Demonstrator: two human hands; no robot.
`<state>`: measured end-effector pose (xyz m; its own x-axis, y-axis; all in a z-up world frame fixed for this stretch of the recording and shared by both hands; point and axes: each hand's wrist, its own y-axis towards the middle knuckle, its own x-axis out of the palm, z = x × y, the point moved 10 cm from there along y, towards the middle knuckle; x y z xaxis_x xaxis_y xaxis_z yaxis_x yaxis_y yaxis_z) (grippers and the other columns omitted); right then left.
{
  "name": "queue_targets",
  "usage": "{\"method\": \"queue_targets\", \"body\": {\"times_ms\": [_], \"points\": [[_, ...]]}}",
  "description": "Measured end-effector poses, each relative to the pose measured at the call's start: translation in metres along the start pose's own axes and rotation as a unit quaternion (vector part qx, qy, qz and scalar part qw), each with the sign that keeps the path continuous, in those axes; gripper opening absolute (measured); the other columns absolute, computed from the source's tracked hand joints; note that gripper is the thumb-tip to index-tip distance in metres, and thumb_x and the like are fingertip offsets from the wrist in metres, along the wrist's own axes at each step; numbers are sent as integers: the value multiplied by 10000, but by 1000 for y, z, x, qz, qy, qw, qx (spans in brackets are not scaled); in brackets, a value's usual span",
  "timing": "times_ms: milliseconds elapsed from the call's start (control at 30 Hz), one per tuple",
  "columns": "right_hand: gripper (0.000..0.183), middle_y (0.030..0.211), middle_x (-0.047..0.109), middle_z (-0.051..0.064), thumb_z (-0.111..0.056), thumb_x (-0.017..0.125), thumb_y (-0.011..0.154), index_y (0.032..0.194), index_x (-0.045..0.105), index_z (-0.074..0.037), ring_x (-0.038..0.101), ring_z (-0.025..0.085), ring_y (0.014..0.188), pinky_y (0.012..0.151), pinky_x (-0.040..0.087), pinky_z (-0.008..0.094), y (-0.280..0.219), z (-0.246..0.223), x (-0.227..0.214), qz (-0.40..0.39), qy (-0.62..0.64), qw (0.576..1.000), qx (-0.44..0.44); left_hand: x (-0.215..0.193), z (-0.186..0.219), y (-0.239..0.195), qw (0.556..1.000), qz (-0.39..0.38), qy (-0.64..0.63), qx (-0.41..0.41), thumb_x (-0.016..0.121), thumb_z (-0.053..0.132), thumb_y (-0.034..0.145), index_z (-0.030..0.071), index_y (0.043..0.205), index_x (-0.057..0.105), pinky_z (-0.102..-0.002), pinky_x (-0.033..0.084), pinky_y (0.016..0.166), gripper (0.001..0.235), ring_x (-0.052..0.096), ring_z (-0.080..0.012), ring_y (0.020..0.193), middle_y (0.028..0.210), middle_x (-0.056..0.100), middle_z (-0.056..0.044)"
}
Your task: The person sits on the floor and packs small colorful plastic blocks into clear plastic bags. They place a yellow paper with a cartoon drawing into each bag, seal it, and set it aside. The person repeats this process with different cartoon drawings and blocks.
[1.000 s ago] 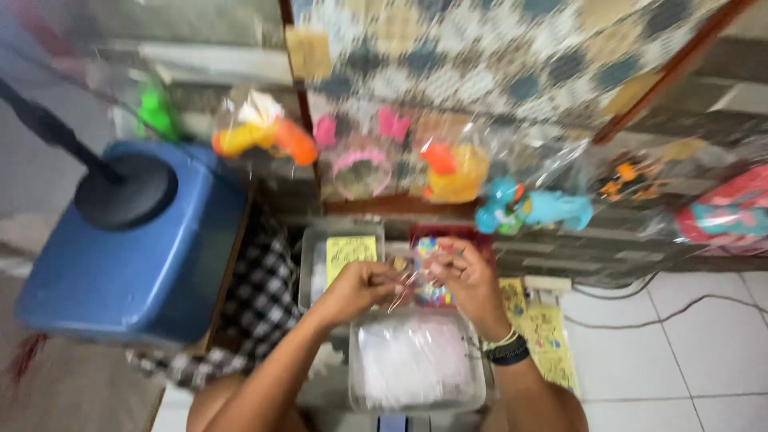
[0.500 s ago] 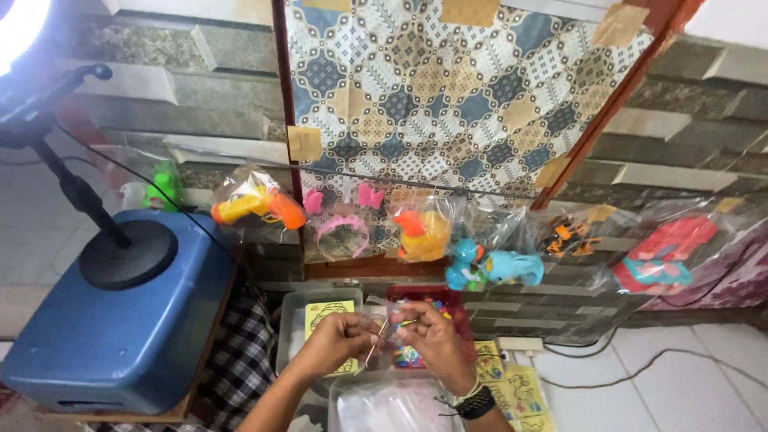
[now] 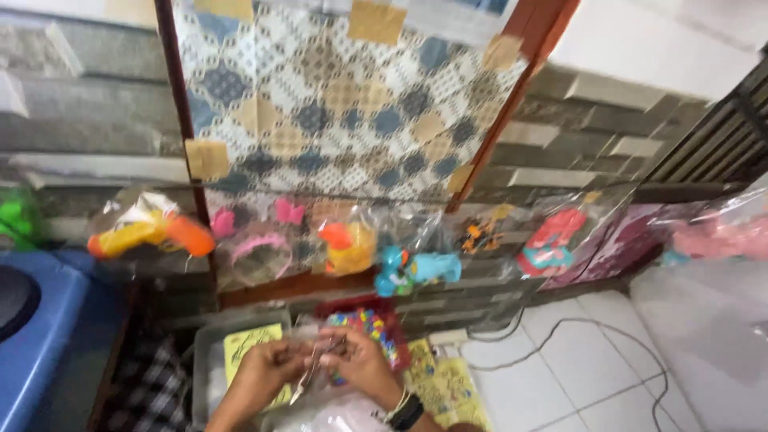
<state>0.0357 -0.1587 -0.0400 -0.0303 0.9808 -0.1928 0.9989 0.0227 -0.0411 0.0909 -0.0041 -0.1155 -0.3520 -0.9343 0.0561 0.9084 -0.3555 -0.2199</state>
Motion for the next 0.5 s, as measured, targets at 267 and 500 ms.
{"method": "queue_targets", "body": {"times_ms": [267,500], "points": [[273,936,732,98,77,790,838,1088,711,2,695,126,802,700,599,269,28,45,-19,37,153,982,-106,-18,20,7,952,47,279,115,844,307,799,96,787,731,-448,530,717,239,727,-349,753,716,762,-111],[432,944,741,180,-271,764,925,1197,646,43,721,157,650,571,599,275,29,55,-25,24,98,990,-103,-55,58,1,940,91,278,174,777,281,858,77,794,693,-458,508,674,229,696,-395,717,692,705,-145]]}}
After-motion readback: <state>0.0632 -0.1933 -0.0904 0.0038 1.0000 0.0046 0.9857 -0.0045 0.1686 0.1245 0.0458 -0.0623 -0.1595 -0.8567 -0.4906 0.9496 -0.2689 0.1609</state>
